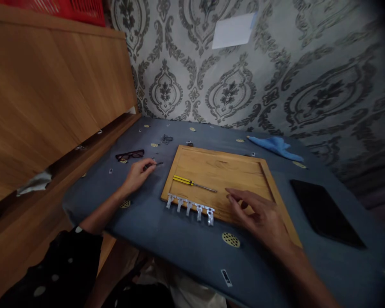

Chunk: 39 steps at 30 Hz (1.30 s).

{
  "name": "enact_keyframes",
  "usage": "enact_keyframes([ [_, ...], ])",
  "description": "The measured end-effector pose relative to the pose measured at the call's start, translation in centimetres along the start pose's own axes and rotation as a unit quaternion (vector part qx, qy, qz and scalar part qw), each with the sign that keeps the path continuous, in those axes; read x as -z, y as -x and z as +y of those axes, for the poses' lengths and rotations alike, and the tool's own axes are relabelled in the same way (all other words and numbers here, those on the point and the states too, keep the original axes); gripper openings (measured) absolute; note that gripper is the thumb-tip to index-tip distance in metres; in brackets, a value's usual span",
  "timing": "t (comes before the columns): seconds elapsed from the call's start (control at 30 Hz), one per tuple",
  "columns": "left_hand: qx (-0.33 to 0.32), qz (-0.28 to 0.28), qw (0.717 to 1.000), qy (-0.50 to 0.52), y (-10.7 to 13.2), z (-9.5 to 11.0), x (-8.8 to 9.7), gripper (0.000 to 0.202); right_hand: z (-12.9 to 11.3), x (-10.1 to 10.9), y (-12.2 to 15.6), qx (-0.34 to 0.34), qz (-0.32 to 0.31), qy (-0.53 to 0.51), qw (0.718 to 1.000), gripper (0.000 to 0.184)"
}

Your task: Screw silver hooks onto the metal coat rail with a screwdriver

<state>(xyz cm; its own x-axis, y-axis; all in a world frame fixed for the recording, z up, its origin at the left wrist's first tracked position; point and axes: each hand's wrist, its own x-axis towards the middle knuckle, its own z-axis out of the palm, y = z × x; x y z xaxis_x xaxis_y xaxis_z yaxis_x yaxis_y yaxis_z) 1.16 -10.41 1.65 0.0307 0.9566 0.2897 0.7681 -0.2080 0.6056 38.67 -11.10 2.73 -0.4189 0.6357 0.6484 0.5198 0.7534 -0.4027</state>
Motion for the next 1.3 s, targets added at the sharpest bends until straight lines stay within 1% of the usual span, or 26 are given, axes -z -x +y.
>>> enact_keyframes([
  [0.1, -0.035, -0.026, 0.998, 0.042, 0.1, 3.9, -0.4, 0.033, -0.7, -0.7, -0.4, 0.018, -0.029, -0.03, 0.999, 0.024],
  [0.17, -0.07, -0.066, 0.993, 0.069, 0.0, 6.8, -0.6, 0.033, -1.4, -0.9, -0.8, 0.038, -0.04, -0.039, 0.998, 0.033],
  [0.23, -0.112, -0.121, 0.982, 0.096, -0.3, 9.3, -0.9, 0.029, -2.1, -1.0, -1.2, 0.036, -0.05, -0.04, 0.997, 0.04],
  [0.3, -0.151, -0.18, 0.964, 0.127, -0.7, 11.2, -1.0, 0.032, -2.8, -0.8, -1.5, 0.019, -0.048, -0.057, 0.997, 0.038],
  [0.33, -0.164, -0.203, 0.955, 0.142, -0.9, 11.9, -1.2, 0.033, -3.0, -0.6, -1.6, 0.017, -0.043, -0.074, 0.996, 0.032],
  [0.4, -0.178, -0.232, 0.94, 0.173, -1.4, 12.8, -1.5, 0.033, -3.4, -0.3, -1.6, -0.006, -0.061, -0.111, 0.992, 0.025],
  [0.47, -0.177, -0.243, 0.933, 0.2, -1.8, 13.1, -2.0, 0.032, -3.7, 0.0, -1.4, -0.027, -0.07, -0.116, 0.99, 0.023],
  [0.6, -0.16, -0.249, 0.924, 0.242, -2.4, 13.2, -3.6, 0.029, -3.9, 0.4, -0.9, -0.067, -0.053, -0.167, 0.982, 0.017],
  [0.73, -0.154, -0.24, 0.927, 0.246, -2.4, 13.2, -4.7, 0.027, -3.8, 0.0, -0.4, -0.066, -0.024, -0.193, 0.979, 0.014],
  [0.8, -0.158, -0.243, 0.928, 0.234, -2.3, 13.4, -5.0, 0.026, -3.7, -0.2, -0.3, -0.072, -0.02, -0.2, 0.977, 0.008],
  [0.9, -0.166, -0.249, 0.929, 0.217, -2.1, 13.5, -5.2, 0.026, -4.0, -0.1, -0.4, -0.111, -0.055, -0.229, 0.966, 0.015],
  [0.97, -0.166, -0.241, 0.932, 0.214, -2.0, 13.5, -5.2, 0.026, -4.3, 0.2, -0.2, -0.163, -0.068, -0.258, 0.95, 0.02],
  [1.0, -0.165, -0.233, 0.934, 0.214, -2.0, 13.5, -5.1, 0.027, -4.5, 0.4, 0.1, -0.199, -0.074, -0.276, 0.938, 0.023],
  [1.03, -0.164, -0.223, 0.937, 0.214, -2.0, 13.4, -5.0, 0.028, -4.7, 0.5, 0.5, -0.241, -0.073, -0.294, 0.922, 0.025],
  [1.1, -0.161, -0.205, 0.942, 0.213, -2.0, 13.1, -4.8, 0.029, -4.9, 0.6, 1.7, -0.3, -0.063, -0.304, 0.902, 0.029],
  [1.2, -0.158, -0.191, 0.948, 0.201, -2.0, 12.8, -4.4, 0.028, -5.1, 0.4, 3.9, -0.367, -0.047, -0.307, 0.877, 0.037],
  [1.3, -0.167, -0.198, 0.949, 0.179, -1.6, 12.7, -4.4, 0.028, -5.4, 0.1, 5.3, -0.407, -0.044, -0.313, 0.857, 0.039],
])
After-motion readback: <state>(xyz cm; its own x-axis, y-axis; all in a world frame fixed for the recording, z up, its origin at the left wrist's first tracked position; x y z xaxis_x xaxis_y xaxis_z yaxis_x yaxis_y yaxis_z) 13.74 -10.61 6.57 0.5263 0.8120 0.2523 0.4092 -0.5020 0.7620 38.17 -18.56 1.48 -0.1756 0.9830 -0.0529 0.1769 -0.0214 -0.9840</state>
